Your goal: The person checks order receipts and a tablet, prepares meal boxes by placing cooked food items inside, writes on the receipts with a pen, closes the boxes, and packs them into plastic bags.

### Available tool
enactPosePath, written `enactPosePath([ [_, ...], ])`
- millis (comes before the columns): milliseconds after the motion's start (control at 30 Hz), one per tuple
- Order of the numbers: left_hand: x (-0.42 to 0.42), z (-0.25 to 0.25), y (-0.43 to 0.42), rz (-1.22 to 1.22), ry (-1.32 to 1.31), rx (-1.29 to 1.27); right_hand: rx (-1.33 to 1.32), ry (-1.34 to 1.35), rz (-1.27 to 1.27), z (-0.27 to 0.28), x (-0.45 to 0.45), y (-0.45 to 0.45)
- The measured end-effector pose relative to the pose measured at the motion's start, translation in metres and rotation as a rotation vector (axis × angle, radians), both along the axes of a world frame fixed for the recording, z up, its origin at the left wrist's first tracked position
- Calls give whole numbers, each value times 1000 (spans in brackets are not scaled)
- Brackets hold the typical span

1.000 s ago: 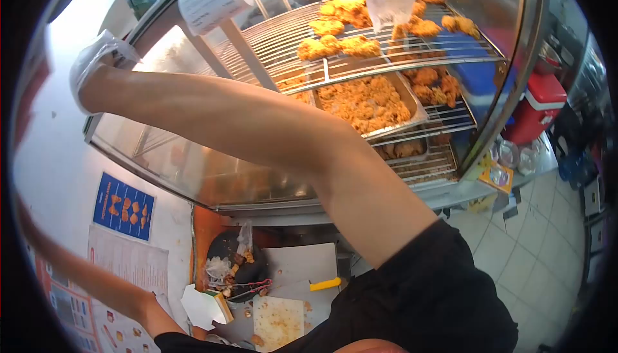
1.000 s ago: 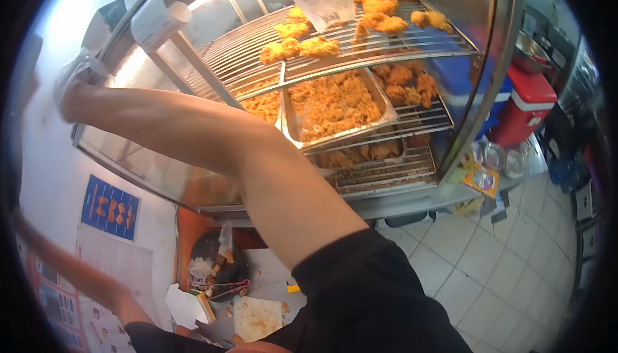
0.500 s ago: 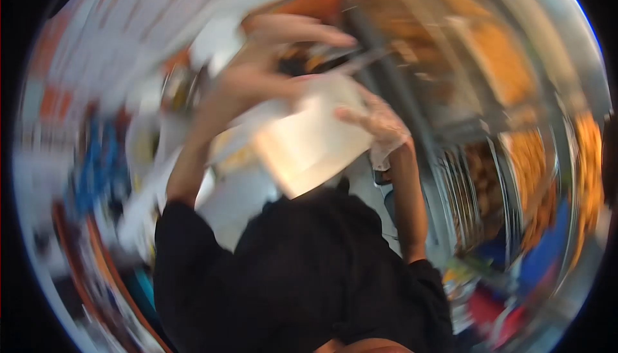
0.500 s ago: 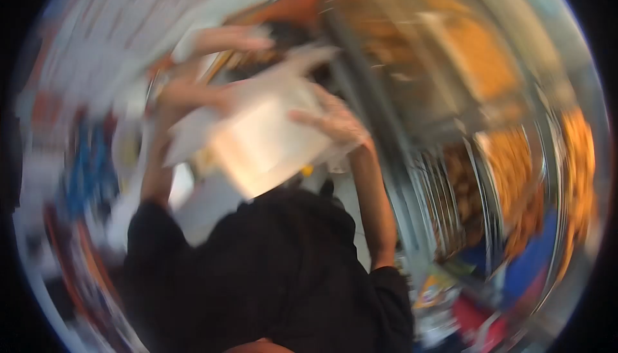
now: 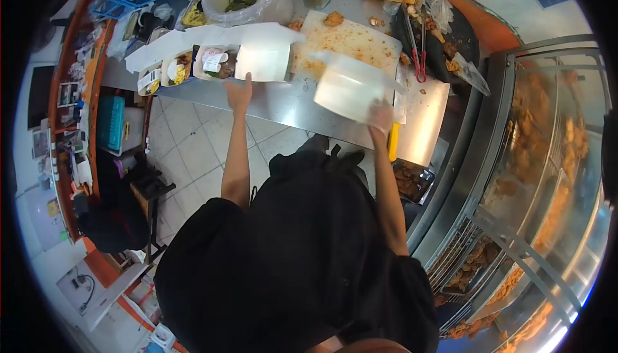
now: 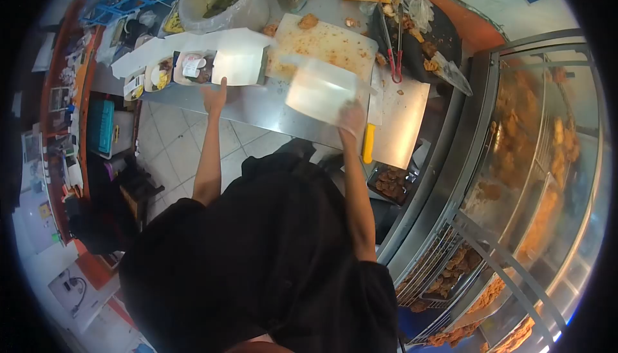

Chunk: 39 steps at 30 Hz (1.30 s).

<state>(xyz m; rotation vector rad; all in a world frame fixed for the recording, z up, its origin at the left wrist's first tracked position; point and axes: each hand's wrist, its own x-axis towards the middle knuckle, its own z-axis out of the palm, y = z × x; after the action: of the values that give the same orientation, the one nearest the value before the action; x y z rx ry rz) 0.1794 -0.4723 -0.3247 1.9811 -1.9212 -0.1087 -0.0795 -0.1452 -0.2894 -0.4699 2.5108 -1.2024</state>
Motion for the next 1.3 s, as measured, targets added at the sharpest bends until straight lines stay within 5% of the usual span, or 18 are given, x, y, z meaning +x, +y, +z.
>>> enactPosePath([
  [33, 4, 0, -8, 27, 259, 157, 50, 371, -50, -42, 5, -28],
  [100, 12, 3, -22, 71, 772, 467, 271, 365, 153, -38, 3, -77],
  [133, 14, -2, -25, 39, 891, 356, 333, 353, 256, -39, 4, -95],
  [333, 17, 9, -34, 85, 1066, 318, 377, 478, 496, -15, 45, -142],
  [433, 26, 8, -45, 85, 1040, 317, 194, 434, 318, -27, 68, -149],
  [633, 57, -12, -76, 109, 990, 256, 265, 451, 577, -50, 88, -170],
  [667, 62, -16, -81, 117, 984, 263, 205, 311, 447, -48, 90, -173],
  [733, 60, 14, -78, 132, 910, 332, 85, 31, 196, -4, 95, -177],
  [867, 71, 48, -67, 272, 710, 376, 63, -54, 300, -9, 88, -160],
  [900, 110, -17, -91, -51, 229, -18, 61, -73, 312, -4, 89, -155],
  [933, 129, -41, -100, -100, -380, -538, 61, -77, 293, -5, 80, -147],
  [967, 149, -63, -99, -13, -663, -529, 63, -105, 326, -21, 81, -141],
  [1033, 95, 17, -72, -107, -268, -859, 194, 350, 220, -141, 89, -111],
  [1133, -58, 164, -6, -408, 755, -580, 61, -8, 102, -40, 23, -41],
  [1167, -104, 211, 36, -523, 1140, -144, 1, -91, 29, -10, 11, -13],
  [1300, -283, 321, 168, -1344, 1306, -2, -564, -333, -363, 70, 5, 91],
])
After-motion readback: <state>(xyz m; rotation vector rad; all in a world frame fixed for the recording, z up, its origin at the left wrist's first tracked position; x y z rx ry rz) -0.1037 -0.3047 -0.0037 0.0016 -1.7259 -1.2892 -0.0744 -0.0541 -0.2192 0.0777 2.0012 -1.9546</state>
